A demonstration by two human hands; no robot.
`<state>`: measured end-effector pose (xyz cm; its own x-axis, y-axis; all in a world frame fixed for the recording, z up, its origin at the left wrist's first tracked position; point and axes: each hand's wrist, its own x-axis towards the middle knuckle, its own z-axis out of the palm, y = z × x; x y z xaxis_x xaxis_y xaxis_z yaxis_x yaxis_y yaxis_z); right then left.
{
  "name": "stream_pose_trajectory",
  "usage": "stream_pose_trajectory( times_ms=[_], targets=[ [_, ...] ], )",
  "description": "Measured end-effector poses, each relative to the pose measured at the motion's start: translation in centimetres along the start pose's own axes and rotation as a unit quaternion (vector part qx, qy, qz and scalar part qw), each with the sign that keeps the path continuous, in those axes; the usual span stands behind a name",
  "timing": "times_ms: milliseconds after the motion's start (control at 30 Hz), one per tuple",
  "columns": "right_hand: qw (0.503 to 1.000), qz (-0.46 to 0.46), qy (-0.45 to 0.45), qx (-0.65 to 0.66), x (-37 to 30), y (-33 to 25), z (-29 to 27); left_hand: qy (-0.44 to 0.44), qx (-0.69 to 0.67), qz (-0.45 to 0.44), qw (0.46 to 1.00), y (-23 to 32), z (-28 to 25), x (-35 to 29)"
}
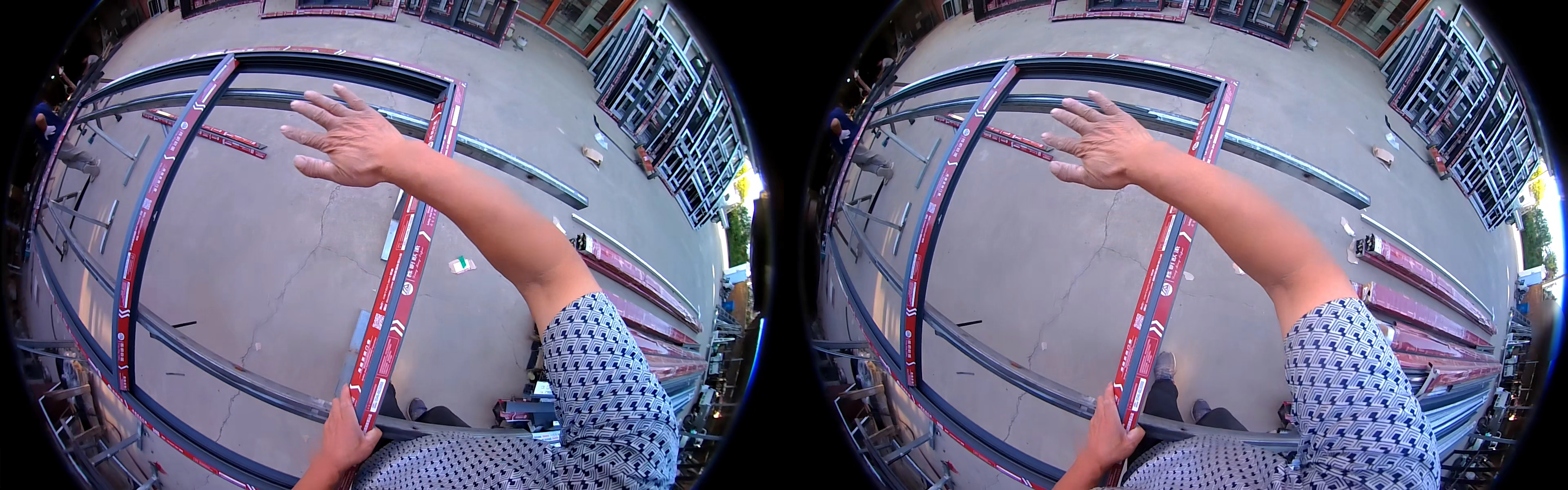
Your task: The person assembles a large window frame by hand, fitting metal profiles together on a workbench. They align and insert multiple frame sections, including vertical and horizontal pieces, to form a complete rectangular structure. The person handles the frame components directly without using tools.
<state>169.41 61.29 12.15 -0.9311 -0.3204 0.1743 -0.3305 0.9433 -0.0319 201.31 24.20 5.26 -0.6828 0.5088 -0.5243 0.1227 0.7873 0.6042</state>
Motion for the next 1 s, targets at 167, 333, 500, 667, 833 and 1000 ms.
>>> stream_pose_trajectory(
  times_ms=[167, 333, 500, 667, 833, 1000],
  targets=[
    [0.926, 0.135, -0.345, -0.075, -4.5, 8.9, 8.0, -0.017, -0.004, -0.006, 1.000, 0.5, -0.3, 0.5],
    [0.979, 0.092, -0.179, -0.044, -1.2, 10.3, 6.3, -0.056, -0.007, -0.013, 0.998, 0.1, -0.4, 0.8],
    [0.996, 0.062, 0.032, -0.052, 1.8, 12.5, 4.8, -0.050, 0.009, -0.027, 0.998, -0.3, -0.1, 0.3],
    [0.963, 0.142, -0.221, -0.054, -4.3, 15.6, 8.4, -0.109, -0.038, -0.086, 0.990, 2.0, -2.1, 1.6],
    [0.971, 0.153, -0.180, -0.033, -4.8, 13.9, 8.3, -0.087, -0.048, -0.044, 0.994, 1.7, -1.7, 1.8],
    [0.986, 0.084, -0.138, 0.044, -8.3, 6.3, 7.6, 0.008, -0.027, 0.075, 0.997, 0.3, -0.6, 0.6]
  ],
)
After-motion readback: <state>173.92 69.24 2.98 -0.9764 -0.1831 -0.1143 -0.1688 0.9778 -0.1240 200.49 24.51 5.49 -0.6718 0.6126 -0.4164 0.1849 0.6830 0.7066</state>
